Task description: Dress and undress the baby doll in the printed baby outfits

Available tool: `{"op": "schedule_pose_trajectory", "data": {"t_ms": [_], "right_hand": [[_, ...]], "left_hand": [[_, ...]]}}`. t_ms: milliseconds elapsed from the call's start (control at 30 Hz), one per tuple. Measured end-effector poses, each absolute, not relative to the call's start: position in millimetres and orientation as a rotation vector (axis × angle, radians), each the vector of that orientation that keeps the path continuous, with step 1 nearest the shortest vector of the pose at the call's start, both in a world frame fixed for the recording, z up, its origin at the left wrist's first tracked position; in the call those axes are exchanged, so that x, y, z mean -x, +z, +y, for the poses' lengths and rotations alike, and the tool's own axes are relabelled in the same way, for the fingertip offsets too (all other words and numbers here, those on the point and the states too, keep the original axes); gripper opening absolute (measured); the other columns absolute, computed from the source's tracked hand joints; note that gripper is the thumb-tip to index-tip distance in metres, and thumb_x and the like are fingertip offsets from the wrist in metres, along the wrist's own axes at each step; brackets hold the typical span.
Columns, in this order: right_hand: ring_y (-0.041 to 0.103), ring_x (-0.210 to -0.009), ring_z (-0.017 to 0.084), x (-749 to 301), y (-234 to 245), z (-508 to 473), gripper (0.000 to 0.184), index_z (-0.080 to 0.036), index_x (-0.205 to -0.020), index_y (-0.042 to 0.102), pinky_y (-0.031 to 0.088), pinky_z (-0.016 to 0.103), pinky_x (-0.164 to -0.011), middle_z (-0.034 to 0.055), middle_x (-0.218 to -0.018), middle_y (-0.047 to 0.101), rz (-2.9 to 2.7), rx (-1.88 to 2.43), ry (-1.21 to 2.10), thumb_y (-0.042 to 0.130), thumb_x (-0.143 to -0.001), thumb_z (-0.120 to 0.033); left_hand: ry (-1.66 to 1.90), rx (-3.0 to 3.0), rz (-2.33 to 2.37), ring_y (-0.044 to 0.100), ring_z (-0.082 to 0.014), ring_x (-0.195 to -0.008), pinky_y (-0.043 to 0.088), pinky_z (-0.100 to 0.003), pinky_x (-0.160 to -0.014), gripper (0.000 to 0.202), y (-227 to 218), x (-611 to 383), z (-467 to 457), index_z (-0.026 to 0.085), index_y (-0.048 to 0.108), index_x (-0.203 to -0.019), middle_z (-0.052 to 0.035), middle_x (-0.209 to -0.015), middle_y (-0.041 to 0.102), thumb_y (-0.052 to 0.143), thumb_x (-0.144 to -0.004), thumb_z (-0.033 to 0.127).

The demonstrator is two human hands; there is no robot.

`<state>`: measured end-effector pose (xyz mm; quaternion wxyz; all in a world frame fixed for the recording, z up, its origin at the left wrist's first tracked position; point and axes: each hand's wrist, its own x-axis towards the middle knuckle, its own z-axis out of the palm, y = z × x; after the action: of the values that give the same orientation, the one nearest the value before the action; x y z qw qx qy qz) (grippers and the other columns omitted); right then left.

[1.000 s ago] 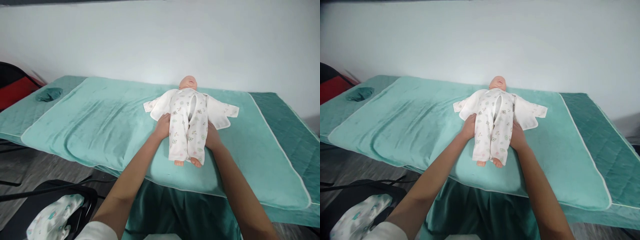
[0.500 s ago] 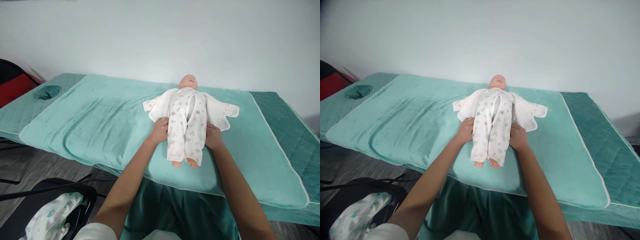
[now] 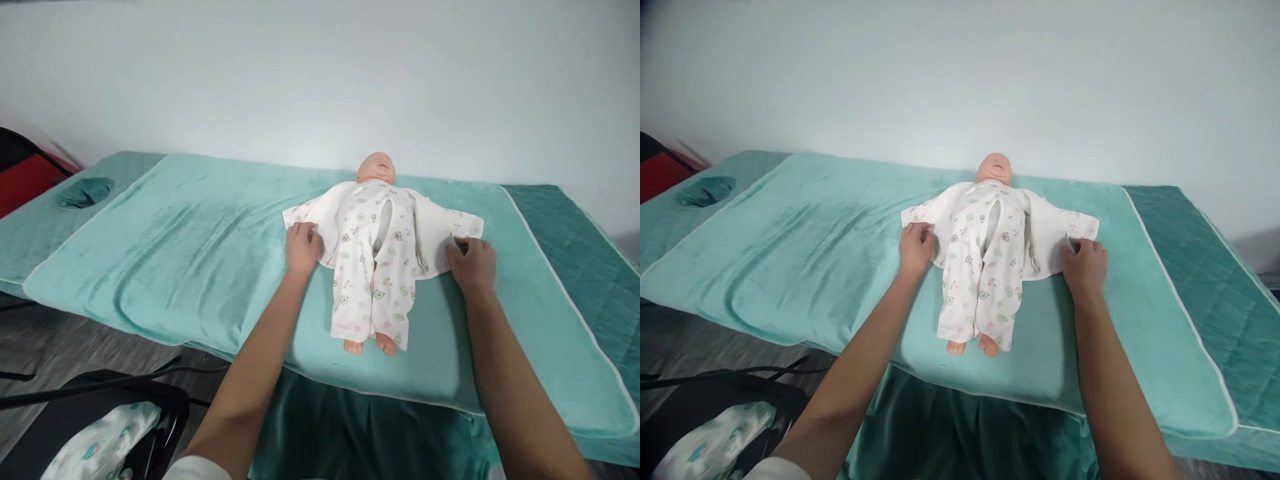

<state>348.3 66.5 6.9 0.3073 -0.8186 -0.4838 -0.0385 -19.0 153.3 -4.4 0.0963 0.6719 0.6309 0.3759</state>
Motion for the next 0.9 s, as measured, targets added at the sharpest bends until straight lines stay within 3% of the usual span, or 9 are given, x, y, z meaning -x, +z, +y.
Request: {"op": "schedule_pose_trajectory", "data": {"t_ms": [133, 233, 367, 533, 633, 767, 900], "right_hand": [[0.062, -0.087, 0.033, -356.0, 13.8, 70.2, 0.044, -0.018, -0.094, 0.069, 0.047, 0.045, -0.078, 0.0154, -0.092, 0.068, -1.168, 2.460, 0.086, 0.062, -0.080, -0.060], [0.058, -0.073, 0.027, -346.0, 26.8, 70.5, 0.034, -0.021, -0.081, 0.065, 0.043, 0.039, -0.070, 0.0076, -0.076, 0.064, -1.150, 2.267, 0.241, 0.068, -0.075, -0.054], [0.054, -0.072, 0.020, -306.9, 66.0, 70.7, 0.029, -0.022, -0.085, 0.063, 0.043, 0.032, -0.065, 0.0018, -0.080, 0.063, -1.122, 1.751, 0.236, 0.071, -0.077, -0.048], [0.057, -0.075, 0.016, -259.6, 112.3, 59.3, 0.019, -0.022, -0.079, 0.065, 0.046, 0.029, -0.070, 0.0008, -0.083, 0.066, -1.939, 1.347, 0.646, 0.072, -0.085, -0.038], [0.058, -0.072, 0.016, -260.4, 115.0, 61.6, 0.024, -0.021, -0.079, 0.068, 0.046, 0.029, -0.067, 0.0019, -0.079, 0.068, -1.882, 1.323, 0.820, 0.068, -0.091, -0.042], [0.060, -0.070, 0.016, -269.2, 107.7, 96.9, 0.022, -0.020, -0.079, 0.067, 0.047, 0.029, -0.068, 0.0015, -0.076, 0.067, -1.422, 1.378, 0.631, 0.065, -0.090, -0.039], [0.061, -0.075, 0.018, -256.9, 102.2, 153.5, 0.011, -0.021, -0.081, 0.067, 0.046, 0.032, -0.074, 0.0017, -0.079, 0.069, -1.333, 1.596, 0.408, 0.064, -0.083, -0.031]], "left_hand": [[1.035, -1.878, 2.171, 0.055, -0.0322, -0.120, 0.043, -0.047, -0.102, 0.031, -6.7, 16.6, 165.1, 0.021, 0.066, -0.116, -0.0121, -0.125, 0.065, 0.054, -0.088, 0.019], [1.011, -1.758, 2.305, 0.055, -0.0332, -0.121, 0.042, -0.049, -0.101, 0.029, -6.0, 14.1, 163.9, 0.020, 0.065, -0.117, -0.0123, -0.125, 0.065, 0.056, -0.091, 0.025], [0.986, -1.719, 2.380, 0.054, -0.0340, -0.120, 0.043, -0.049, -0.100, 0.025, -5.5, 13.0, 160.9, 0.019, 0.065, -0.110, -0.0123, -0.122, 0.064, 0.060, -0.091, 0.033], [0.969, -1.746, 2.344, 0.056, -0.0326, -0.116, 0.043, -0.047, -0.098, 0.015, -7.6, 16.1, 161.8, 0.021, 0.062, -0.093, -0.0108, -0.114, 0.066, 0.060, -0.092, 0.035], [1.036, -1.753, 2.261, 0.059, -0.0290, -0.111, 0.043, -0.044, -0.096, 0.016, -9.6, 17.9, 162.9, 0.021, 0.058, -0.091, -0.0088, -0.107, 0.067, 0.056, -0.095, 0.036], [1.156, -1.727, 2.117, 0.060, -0.0215, -0.091, 0.043, -0.036, -0.087, 0.018, -10.5, 19.6, 163.6, 0.022, 0.052, -0.084, -0.0043, -0.094, 0.066, 0.056, -0.095, 0.037], [1.204, -1.714, 1.968, 0.052, -0.0168, -0.072, 0.039, -0.031, -0.073, 0.028, -8.1, 21.4, 161.7, 0.022, 0.047, -0.071, 0.0002, -0.074, 0.057, 0.055, -0.093, 0.037]]}}
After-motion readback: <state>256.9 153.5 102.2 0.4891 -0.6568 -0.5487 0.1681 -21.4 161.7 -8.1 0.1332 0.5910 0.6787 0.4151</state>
